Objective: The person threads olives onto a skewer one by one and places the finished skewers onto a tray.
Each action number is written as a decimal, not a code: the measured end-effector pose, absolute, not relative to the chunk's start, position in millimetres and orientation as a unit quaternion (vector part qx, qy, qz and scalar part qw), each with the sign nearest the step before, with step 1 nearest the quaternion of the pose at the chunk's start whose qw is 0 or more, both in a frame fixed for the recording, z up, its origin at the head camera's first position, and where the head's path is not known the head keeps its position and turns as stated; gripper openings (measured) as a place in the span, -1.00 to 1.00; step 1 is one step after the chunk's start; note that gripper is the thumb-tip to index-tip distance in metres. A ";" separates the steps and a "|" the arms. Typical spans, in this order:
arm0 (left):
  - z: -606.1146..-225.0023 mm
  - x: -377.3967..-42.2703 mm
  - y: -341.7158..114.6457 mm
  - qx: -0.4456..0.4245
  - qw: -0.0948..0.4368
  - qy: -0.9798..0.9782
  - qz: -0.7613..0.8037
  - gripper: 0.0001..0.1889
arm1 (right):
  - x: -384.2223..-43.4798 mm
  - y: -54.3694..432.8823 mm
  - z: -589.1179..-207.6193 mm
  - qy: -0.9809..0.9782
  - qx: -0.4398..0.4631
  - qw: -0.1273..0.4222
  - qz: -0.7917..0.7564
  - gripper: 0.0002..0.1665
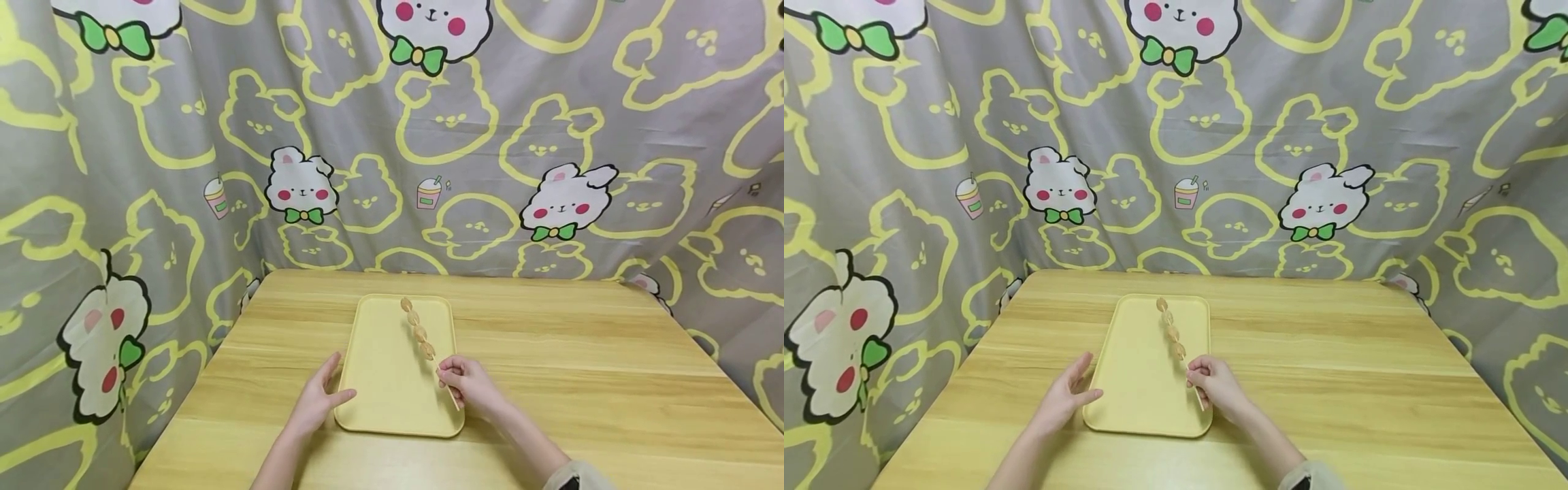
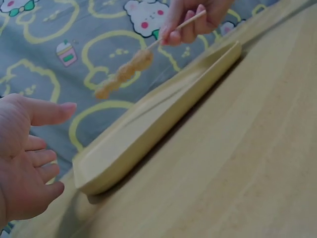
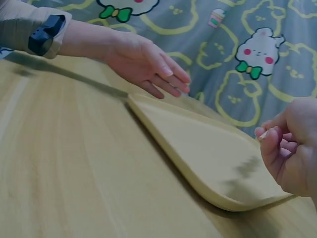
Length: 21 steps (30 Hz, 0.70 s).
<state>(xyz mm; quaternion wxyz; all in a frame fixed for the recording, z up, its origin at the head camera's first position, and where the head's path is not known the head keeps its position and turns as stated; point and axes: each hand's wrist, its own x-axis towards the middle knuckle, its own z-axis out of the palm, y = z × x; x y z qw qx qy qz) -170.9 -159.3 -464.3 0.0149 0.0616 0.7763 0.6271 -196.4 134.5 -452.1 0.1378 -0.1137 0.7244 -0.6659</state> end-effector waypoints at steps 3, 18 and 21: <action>-467.9 -168.3 -159.3 0.066 0.034 0.768 0.636 -0.09 | -195.4 124.2 -457.1 0.716 -0.104 0.144 -0.675 -0.76; -472.4 -163.9 -157.8 0.074 0.051 0.745 0.661 -0.12 | -199.6 75.1 -470.1 0.702 -0.051 0.102 -0.703 -0.86; -472.4 -163.8 -158.0 0.073 0.053 0.745 0.661 -0.12 | -199.6 68.3 -473.5 0.707 -0.031 0.090 -0.701 -0.87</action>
